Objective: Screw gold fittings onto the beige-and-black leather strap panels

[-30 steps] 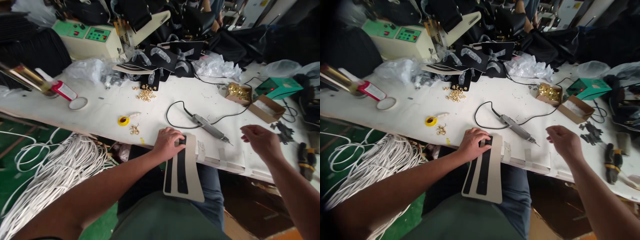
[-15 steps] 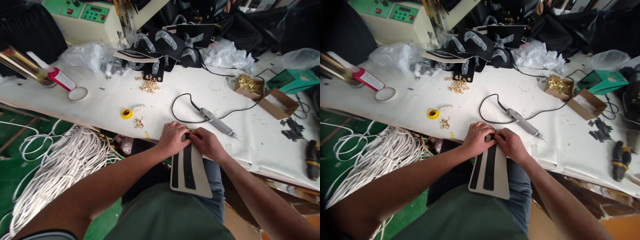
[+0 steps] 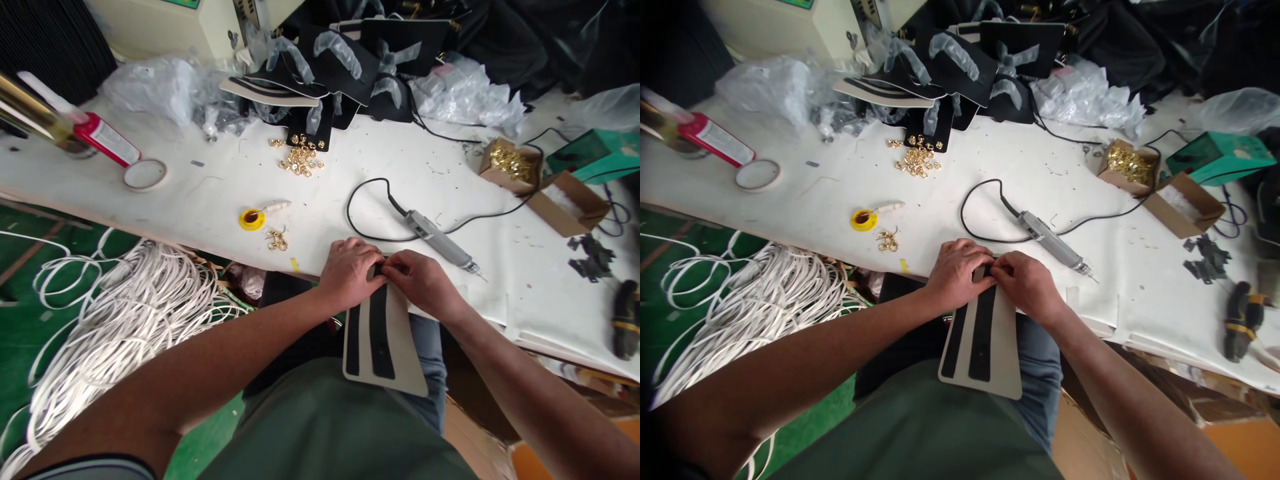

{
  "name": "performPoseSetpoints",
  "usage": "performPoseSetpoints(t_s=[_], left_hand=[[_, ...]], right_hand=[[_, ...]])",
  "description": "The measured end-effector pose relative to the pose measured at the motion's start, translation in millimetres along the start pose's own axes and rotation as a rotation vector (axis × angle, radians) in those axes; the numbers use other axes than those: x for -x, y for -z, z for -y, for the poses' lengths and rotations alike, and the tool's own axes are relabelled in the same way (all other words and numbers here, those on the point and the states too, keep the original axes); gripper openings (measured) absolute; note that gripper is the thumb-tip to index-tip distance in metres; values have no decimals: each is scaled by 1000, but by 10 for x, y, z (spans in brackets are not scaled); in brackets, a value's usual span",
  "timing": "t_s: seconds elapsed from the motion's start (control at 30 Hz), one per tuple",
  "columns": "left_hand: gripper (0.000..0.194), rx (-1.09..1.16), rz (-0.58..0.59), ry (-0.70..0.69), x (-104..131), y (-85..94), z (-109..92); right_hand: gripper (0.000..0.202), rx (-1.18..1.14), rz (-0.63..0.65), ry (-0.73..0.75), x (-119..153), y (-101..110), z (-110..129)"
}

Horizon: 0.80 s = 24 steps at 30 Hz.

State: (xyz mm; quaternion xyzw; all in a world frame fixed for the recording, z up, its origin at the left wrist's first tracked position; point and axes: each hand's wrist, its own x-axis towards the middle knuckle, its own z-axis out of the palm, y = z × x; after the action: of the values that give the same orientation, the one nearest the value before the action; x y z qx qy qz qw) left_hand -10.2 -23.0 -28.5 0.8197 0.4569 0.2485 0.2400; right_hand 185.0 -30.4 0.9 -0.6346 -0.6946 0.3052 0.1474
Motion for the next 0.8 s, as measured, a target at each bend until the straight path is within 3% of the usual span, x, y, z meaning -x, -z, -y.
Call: performPoseSetpoints(t_s=[0.2, 0.4, 0.63, 0.8], left_hand=[[27, -1, -6, -5, 0, -10, 7], [30, -19, 11, -4, -8, -9, 4], [26, -43, -19, -15, -1, -23, -9], [26, -59, -46, -25, 6, -42, -16]], right_hand=[[22, -175, 91, -166, -69, 37, -29], [25, -215, 269, -178, -239, 104, -76], [25, -173, 62, -140, -39, 32, 3], [25, -160, 18, -111, 26, 1, 7]])
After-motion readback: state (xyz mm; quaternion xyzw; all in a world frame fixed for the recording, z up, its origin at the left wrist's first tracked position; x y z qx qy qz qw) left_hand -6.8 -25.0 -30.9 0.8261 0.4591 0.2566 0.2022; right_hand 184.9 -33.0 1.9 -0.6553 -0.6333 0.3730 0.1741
